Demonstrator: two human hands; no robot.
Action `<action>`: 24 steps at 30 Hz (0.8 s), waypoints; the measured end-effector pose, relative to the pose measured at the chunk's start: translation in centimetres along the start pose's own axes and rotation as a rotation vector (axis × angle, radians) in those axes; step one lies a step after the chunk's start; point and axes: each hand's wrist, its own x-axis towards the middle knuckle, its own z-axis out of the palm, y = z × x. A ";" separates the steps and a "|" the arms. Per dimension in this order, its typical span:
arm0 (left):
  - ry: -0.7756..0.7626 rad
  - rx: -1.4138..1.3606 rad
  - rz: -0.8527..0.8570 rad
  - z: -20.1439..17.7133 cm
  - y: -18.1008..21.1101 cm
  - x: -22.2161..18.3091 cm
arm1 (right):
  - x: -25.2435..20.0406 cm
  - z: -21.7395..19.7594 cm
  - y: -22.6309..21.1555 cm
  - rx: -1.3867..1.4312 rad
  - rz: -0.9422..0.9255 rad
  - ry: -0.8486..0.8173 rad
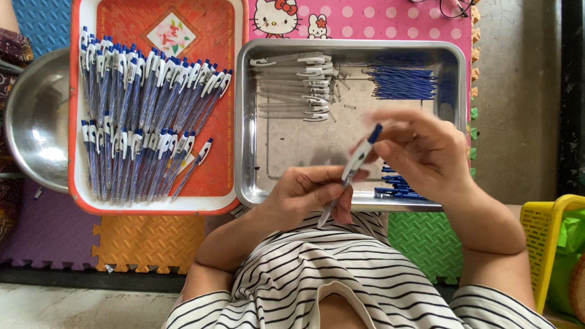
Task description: The person assembles ballpoint pens by picking up pen barrels, inserting blue ink refills, and securing them together while working on a tray.
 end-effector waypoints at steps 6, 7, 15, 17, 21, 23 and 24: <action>-0.042 0.015 -0.135 0.6 2.4 0.2 | -1.0 0.2 0.0 -0.272 -0.077 0.079; -0.033 0.012 -0.135 0.8 2.5 0.2 | -1.0 0.1 0.2 -0.234 -0.093 0.069; -0.055 -0.002 -0.091 0.6 1.7 0.3 | -1.5 0.5 0.4 -0.204 -0.118 0.069; -0.063 -0.021 -0.096 0.7 1.7 0.2 | -1.5 0.6 0.0 -0.195 -0.090 0.071; -0.063 0.021 -0.101 0.9 2.0 0.4 | -1.2 0.8 -0.2 -0.132 -0.081 0.024; -0.013 -0.007 -0.088 1.0 1.9 0.4 | -1.2 0.7 0.2 -0.096 -0.098 -0.035; -0.013 -0.007 -0.087 1.1 1.6 0.5 | -1.3 0.8 0.3 -0.096 -0.099 -0.036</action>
